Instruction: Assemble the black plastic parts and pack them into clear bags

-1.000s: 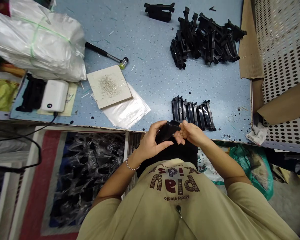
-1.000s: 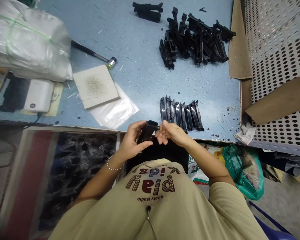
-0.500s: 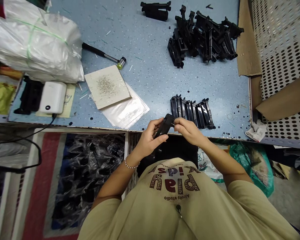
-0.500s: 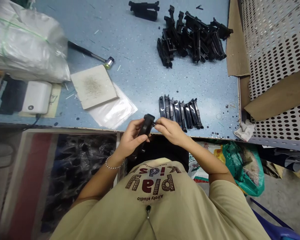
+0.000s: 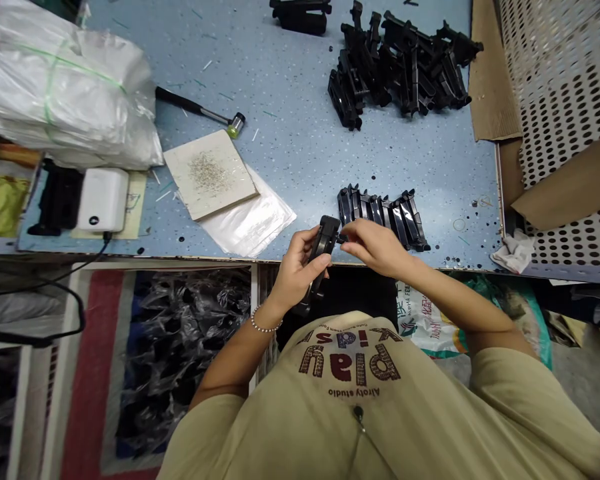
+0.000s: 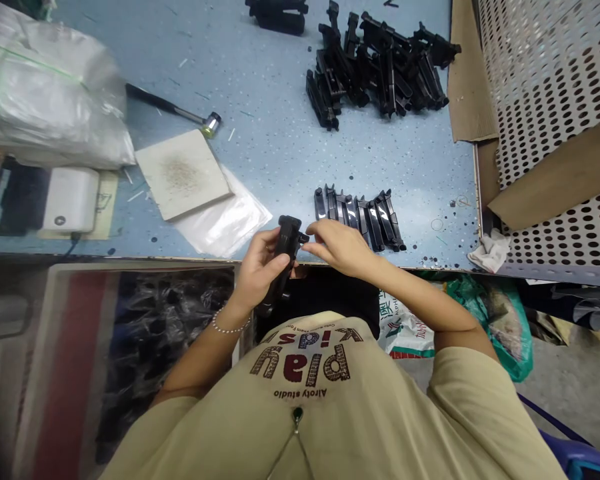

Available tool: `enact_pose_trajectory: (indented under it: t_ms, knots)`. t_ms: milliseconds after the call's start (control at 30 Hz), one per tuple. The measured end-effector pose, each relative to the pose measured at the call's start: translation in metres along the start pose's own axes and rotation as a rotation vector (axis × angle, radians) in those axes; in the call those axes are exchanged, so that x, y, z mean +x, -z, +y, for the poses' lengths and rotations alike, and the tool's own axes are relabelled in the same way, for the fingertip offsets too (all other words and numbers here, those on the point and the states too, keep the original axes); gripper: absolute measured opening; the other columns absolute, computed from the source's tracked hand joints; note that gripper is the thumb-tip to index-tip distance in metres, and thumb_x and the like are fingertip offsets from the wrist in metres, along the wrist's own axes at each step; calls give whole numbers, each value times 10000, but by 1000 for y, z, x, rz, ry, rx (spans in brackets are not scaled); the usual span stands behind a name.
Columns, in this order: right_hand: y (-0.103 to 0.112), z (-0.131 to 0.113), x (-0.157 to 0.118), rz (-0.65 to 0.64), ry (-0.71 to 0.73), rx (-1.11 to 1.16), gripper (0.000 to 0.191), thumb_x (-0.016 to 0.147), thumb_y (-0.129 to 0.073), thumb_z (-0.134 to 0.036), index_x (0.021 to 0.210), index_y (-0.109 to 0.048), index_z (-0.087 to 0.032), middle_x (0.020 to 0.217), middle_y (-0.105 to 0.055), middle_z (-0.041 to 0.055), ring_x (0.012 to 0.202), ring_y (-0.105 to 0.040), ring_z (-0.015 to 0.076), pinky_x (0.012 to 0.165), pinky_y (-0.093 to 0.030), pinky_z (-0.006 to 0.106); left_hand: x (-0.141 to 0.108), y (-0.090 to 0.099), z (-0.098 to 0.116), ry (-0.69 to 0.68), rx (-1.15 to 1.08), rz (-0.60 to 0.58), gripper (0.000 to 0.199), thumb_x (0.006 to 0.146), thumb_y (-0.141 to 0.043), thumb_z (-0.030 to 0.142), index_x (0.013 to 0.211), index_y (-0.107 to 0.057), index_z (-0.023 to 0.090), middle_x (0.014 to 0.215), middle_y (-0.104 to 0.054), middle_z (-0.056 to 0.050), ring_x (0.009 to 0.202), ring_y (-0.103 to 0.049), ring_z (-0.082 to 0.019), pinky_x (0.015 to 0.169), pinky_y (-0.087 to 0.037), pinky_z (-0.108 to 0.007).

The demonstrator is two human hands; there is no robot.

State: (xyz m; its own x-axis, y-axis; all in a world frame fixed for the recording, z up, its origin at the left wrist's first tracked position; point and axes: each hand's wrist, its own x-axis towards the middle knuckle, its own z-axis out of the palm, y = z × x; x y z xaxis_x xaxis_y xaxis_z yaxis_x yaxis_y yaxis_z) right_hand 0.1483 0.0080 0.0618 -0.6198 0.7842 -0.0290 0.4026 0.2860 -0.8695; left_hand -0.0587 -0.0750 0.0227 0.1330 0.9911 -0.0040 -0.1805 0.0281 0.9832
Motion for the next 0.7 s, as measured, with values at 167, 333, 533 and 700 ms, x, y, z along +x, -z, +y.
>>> enact_pose_trajectory:
  t_ms: [167,333,533,700]
  knots:
    - [-2,-2,3,-16,85,-32,534,1010,-517,-617,661,-589,-220,593,-535,-12,583,-475,139,463,-372,248,2,-7,3,12,-10,1,487,959,-702,455,1364,-505,269,1119,-655,-43,740,-686,-125,585,-604,-251]
    - [-16,6,4,-209,-62,251,667,1118,-151,-553,795,-605,-186,497,-431,-69,433,-371,116,411,-350,234,3,-4,0,5,-15,42,508,937,-727,472,1346,-512,260,1047,-679,-34,731,-689,-134,565,-603,-248]
    - [11,-2,13,-94,197,-393,483,1044,-454,-627,862,-608,-206,776,-586,62,753,-543,206,673,-452,332,7,5,10,154,-118,34,491,926,-735,501,1277,-511,240,952,-675,-11,661,-697,-128,528,-592,-240]
    - [-4,-1,19,-75,95,-61,512,1028,-498,-583,665,-577,-231,587,-478,-33,561,-435,132,485,-388,248,3,-1,10,148,-98,50,503,929,-725,514,1291,-502,245,1007,-688,-30,698,-703,-142,534,-591,-255]
